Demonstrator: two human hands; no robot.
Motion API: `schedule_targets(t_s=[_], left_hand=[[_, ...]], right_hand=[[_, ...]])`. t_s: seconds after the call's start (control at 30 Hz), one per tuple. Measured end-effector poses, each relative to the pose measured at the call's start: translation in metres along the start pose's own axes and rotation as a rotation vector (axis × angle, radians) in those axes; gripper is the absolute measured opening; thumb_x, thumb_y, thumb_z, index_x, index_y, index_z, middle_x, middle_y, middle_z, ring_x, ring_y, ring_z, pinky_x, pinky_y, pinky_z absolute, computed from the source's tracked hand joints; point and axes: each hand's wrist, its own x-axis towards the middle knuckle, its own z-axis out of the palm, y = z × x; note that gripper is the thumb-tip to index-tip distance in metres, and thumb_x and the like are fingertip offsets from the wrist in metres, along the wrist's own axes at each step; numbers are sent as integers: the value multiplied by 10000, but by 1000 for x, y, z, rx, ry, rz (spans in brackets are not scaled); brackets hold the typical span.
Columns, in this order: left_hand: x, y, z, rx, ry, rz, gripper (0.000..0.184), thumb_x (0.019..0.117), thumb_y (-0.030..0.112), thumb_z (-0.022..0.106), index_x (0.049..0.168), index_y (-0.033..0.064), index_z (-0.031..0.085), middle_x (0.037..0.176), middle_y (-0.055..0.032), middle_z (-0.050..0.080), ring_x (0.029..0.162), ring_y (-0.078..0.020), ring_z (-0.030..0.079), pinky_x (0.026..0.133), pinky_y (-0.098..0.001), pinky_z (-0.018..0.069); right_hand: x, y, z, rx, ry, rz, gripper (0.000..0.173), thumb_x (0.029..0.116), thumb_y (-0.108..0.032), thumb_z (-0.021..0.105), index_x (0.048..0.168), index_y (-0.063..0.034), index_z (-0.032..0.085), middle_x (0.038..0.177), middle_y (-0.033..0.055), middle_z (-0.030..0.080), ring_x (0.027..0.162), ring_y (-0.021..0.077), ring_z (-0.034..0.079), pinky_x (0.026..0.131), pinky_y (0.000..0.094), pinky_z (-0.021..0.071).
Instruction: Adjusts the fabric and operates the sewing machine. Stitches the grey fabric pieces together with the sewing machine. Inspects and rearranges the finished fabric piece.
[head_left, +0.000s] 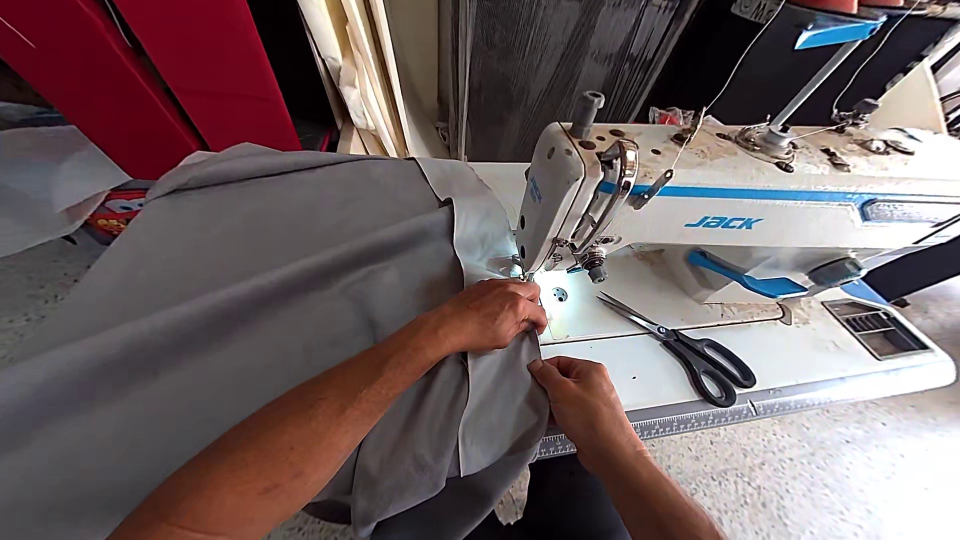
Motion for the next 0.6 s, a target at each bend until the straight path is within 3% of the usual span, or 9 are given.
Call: schedule_targets(t_s=[0.17,0.23,0.3,0.4,0.6], left_hand=[[-22,5,11,-77,245,-74,180,990,162,632,1122,90,731,990,-33,709,936,-147,668,871,-309,557],[-36,6,14,-74,305,-71,180,980,195,621,1055,101,755,1045,-13,727,1016,-125,671,930,-292,551],[-46,5,16,-82,294,-24,223,987,234,601,999,112,788,1127,-3,738,1151,-123,654,1033,-292,522],[-51,4,19,-30,200,16,333,1022,324,525,1141,154,786,1289,25,716,1345,-154,565,1151,-358,429],[-50,2,18,-11,121,16,380,1022,327,473,1254,215,752,1384,87,663,1407,-154,494,1157,-376,390]], right_hand=[[-2,-2,0,14,2,41,252,1029,-197,635,837,-62,726,708,69,691,633,151,686,589,311,584],[-2,-4,-1,16,-5,63,258,1034,-199,624,841,-61,724,713,66,689,637,146,686,593,305,586],[-1,-6,-2,9,-10,83,263,1035,-202,623,836,-62,725,712,65,690,631,142,685,588,299,585],[0,-7,-2,0,-11,101,256,1027,-195,629,827,-65,723,701,59,686,621,138,682,576,295,580],[2,-14,-5,-45,-45,149,261,1034,-209,618,840,-67,720,725,70,697,646,151,702,588,311,601]])
